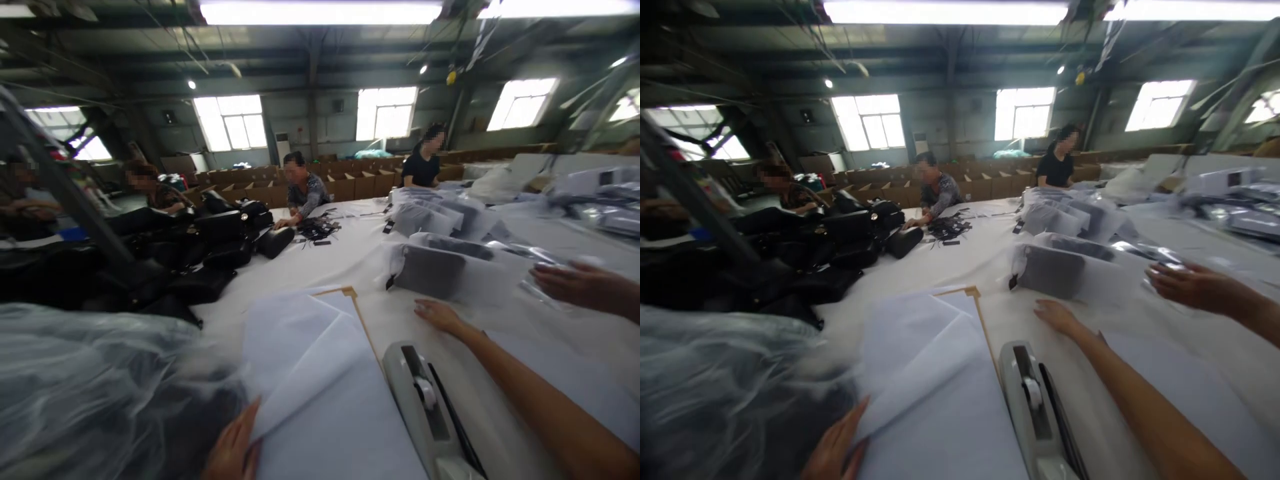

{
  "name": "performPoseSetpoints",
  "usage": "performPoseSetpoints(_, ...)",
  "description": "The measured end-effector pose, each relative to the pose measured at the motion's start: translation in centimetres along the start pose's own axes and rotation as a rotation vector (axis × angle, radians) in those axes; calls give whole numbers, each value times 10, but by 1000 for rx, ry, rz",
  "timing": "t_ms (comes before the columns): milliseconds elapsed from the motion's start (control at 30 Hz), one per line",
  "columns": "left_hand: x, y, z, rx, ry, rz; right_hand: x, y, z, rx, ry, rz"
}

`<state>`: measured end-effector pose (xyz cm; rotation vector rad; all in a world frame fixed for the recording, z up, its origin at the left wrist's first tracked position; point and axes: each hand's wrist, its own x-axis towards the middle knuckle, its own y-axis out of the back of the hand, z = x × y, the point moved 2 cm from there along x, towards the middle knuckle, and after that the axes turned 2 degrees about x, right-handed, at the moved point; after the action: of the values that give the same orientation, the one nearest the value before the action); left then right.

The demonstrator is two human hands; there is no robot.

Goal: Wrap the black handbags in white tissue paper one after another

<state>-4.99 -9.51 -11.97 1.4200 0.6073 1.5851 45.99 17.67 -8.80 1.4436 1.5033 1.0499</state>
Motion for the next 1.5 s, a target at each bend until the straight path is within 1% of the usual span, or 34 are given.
performPoseSetpoints(67,7,13,3,-2,117,-98,-21,10,-21,19,56,48)
performPoseSetpoints(100,13,19,4,-23,156,-158,-35,16,-35,41,98,96)
performPoseSetpoints(133,20,23,6,-44,178,-216,-52,21,-54,98,184,179)
performPoseSetpoints(167,26,26,7,-66,189,-252,-72,25,-74,157,275,214)
performPoseSetpoints(200,33,29,8,-92,192,-277,-93,26,-96,203,351,191)
performPoseSetpoints(233,39,31,10,-115,191,-293,-114,24,-119,242,440,115)
performPoseSetpoints(300,48,33,13,-149,181,-301,-154,10,-164,306,622,-82)
performPoseSetpoints(367,54,37,16,-163,167,-293,-184,-15,-199,321,775,-255)
performPoseSetpoints(433,56,44,18,-158,157,-269,-201,-49,-221,283,855,-352)
performPoseSetpoints(500,55,56,16,-146,162,-205,-208,-86,-230,217,880,-356)
performPoseSetpoints(533,53,65,15,-138,170,-152,-210,-103,-232,184,891,-326)
performPoseSetpoints(600,47,88,10,-116,187,-18,-210,-132,-231,140,927,-209)
performPoseSetpoints(633,43,102,8,-100,191,59,-210,-143,-229,132,945,-132)
performPoseSetpoints(700,35,131,3,-51,198,203,-210,-156,-224,136,984,-10)
performPoseSetpoints(767,29,157,-5,-2,223,299,-211,-160,-221,147,1008,48)
performPoseSetpoints(800,27,167,-9,15,249,309,-211,-159,-220,149,1011,56)
performPoseSetpoints(833,24,173,-15,27,286,288,-212,-157,-221,146,1009,56)
performPoseSetpoints(867,22,175,-22,38,332,238,-213,-155,-222,139,1007,53)
performPoseSetpoints(900,18,173,-28,50,374,164,-214,-152,-223,129,1004,50)
performPoseSetpoints(967,8,160,-39,87,411,-18,-215,-148,-226,107,1002,49)
performPoseSetpoints(1033,-5,139,-47,130,365,-195,-216,-145,-227,97,1000,51)
performPoseSetpoints(1100,-18,118,-52,141,312,-335,-217,-145,-228,99,997,40)
performPoseSetpoints(1167,-26,101,-59,107,341,-437,-217,-145,-228,96,988,23)
performPoseSetpoints(1267,-27,84,-77,48,447,-507,-218,-143,-228,77,976,8)
performPoseSetpoints(1400,-11,68,-106,15,509,-497,-219,-141,-229,50,983,10)
performPoseSetpoints(1500,4,58,-125,9,537,-471,-217,-144,-227,57,1005,45)
